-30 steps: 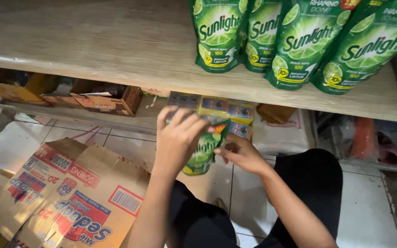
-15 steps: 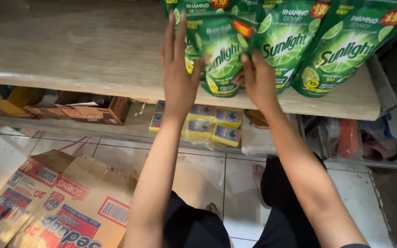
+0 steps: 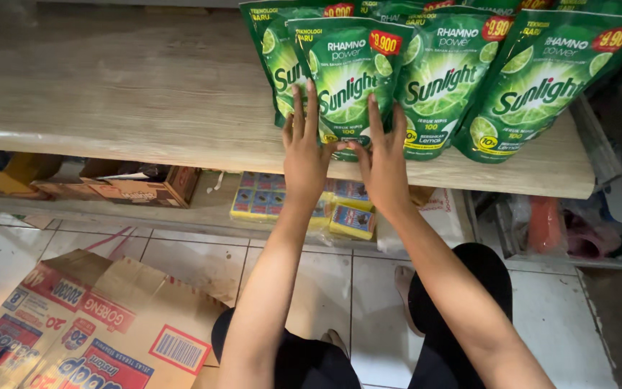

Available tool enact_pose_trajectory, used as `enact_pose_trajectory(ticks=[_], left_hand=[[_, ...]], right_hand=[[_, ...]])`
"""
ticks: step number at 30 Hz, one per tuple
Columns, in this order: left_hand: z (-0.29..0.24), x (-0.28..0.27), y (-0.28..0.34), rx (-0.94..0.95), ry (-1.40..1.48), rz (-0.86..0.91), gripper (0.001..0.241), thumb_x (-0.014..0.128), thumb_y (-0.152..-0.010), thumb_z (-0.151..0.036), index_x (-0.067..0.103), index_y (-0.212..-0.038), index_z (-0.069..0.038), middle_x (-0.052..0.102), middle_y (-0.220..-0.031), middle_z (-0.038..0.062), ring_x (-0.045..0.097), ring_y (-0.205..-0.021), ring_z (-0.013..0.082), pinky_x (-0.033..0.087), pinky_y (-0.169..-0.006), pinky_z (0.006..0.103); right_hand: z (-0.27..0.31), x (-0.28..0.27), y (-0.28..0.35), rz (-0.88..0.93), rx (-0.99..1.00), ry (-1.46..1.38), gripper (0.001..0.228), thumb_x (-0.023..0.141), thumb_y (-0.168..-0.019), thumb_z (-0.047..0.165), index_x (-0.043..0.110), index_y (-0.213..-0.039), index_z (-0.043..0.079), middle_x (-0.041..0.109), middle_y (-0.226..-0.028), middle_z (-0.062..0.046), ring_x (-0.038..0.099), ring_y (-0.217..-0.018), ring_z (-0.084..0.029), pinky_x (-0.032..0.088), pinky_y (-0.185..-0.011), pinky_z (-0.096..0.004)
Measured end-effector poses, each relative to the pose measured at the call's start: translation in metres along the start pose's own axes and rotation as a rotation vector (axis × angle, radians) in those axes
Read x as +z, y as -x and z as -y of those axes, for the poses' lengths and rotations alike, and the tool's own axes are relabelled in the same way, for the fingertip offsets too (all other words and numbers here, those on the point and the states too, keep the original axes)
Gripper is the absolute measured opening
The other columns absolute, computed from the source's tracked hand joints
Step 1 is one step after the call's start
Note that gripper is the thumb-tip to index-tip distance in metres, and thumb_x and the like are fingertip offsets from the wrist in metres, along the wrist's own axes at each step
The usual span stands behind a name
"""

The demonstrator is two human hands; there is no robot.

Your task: The person picks up green detergent pouches and brown coffee packets from boxes and places them onto shelves, organizing them by brand and type.

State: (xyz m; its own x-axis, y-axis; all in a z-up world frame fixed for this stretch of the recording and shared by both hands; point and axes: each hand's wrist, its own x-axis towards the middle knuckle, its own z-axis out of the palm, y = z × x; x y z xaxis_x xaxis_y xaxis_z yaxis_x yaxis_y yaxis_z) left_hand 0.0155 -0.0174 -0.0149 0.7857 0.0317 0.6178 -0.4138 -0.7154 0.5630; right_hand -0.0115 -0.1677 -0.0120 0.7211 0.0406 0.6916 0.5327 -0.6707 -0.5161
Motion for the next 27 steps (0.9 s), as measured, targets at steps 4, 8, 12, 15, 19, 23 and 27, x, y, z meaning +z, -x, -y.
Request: enact_pose_trajectory(ticks=[4,8,12,15,19,23,27], left_hand=[[-0.004,-0.001,0.001,0.03,-0.116,-0.047,0.111,0.084,-0.079,-0.037,0.013,-0.164,-0.027,0.015,-0.172,0.005,0.045,-0.14,0.0462,0.049,-0.107,0.0482],[-0.015,-0.005,0.006,0.12,-0.179,-0.129,0.109,0.081,-0.078,-0.027,0.015,-0.165,-0.027,0.015,-0.172,0.004,0.045,-0.143,0.0446,0.055,-0.102,0.0427],[-0.025,-0.007,0.005,0.19,-0.322,-0.076,0.109,0.078,-0.084,-0.007,0.014,-0.171,-0.021,0.018,-0.177,-0.004,0.051,-0.149,0.0245,0.058,-0.099,0.0314],[-0.024,-0.01,0.002,0.216,-0.282,-0.061,0.11,0.08,-0.078,-0.015,0.015,-0.168,-0.019,0.019,-0.174,-0.004,0.053,-0.143,0.0225,0.058,-0.093,0.0288],[-0.019,-0.007,-0.001,0.19,-0.267,-0.045,0.109,0.08,-0.077,-0.014,0.018,-0.167,-0.021,0.023,-0.173,-0.005,0.055,-0.137,0.0222,0.056,-0.097,0.0312],[-0.008,-0.006,0.004,0.304,-0.082,-0.141,0.104,0.074,-0.084,-0.005,0.017,-0.168,-0.025,0.02,-0.171,-0.007,0.051,-0.145,0.0187,0.056,-0.107,0.0284],[-0.002,-0.023,0.017,0.29,-0.19,-0.032,0.091,0.071,-0.087,-0.001,0.027,-0.164,-0.022,0.02,-0.172,-0.003,0.049,-0.15,0.0174,0.056,-0.099,0.0255]], right_hand=[[-0.003,-0.001,0.004,-0.021,-0.035,0.005,0.087,0.072,-0.1,0.002,0.021,-0.169,0.016,0.02,-0.163,-0.027,0.061,-0.092,-0.025,0.055,-0.083,-0.039],[0.004,-0.008,0.002,-0.145,-0.203,0.127,0.095,0.077,-0.097,0.003,0.018,-0.17,0.02,0.01,-0.167,-0.021,0.054,-0.12,-0.041,0.056,-0.09,-0.036],[0.002,-0.015,-0.015,0.032,-0.183,-0.05,0.092,0.073,-0.101,-0.004,0.02,-0.171,0.025,-0.001,-0.178,-0.015,0.069,-0.106,-0.023,0.059,-0.081,-0.029],[-0.007,-0.016,-0.026,0.044,-0.183,-0.158,0.097,0.071,-0.102,-0.007,0.008,-0.169,0.021,-0.009,-0.174,-0.011,0.065,-0.135,-0.032,0.058,-0.073,-0.027],[-0.016,-0.01,-0.024,0.09,-0.104,-0.176,0.096,0.071,-0.105,-0.005,0.005,-0.171,0.019,-0.009,-0.178,-0.013,0.052,-0.143,-0.035,0.055,-0.07,-0.027],[-0.023,-0.007,-0.007,0.051,-0.128,-0.136,0.092,0.07,-0.108,-0.003,0.005,-0.17,0.017,-0.01,-0.174,-0.015,0.033,-0.152,-0.037,0.056,-0.072,-0.026],[-0.018,-0.004,0.027,0.069,-0.039,-0.169,0.085,0.071,-0.114,0.007,0.011,-0.173,0.017,-0.007,-0.177,-0.019,0.057,-0.12,-0.023,0.052,-0.073,-0.024]])
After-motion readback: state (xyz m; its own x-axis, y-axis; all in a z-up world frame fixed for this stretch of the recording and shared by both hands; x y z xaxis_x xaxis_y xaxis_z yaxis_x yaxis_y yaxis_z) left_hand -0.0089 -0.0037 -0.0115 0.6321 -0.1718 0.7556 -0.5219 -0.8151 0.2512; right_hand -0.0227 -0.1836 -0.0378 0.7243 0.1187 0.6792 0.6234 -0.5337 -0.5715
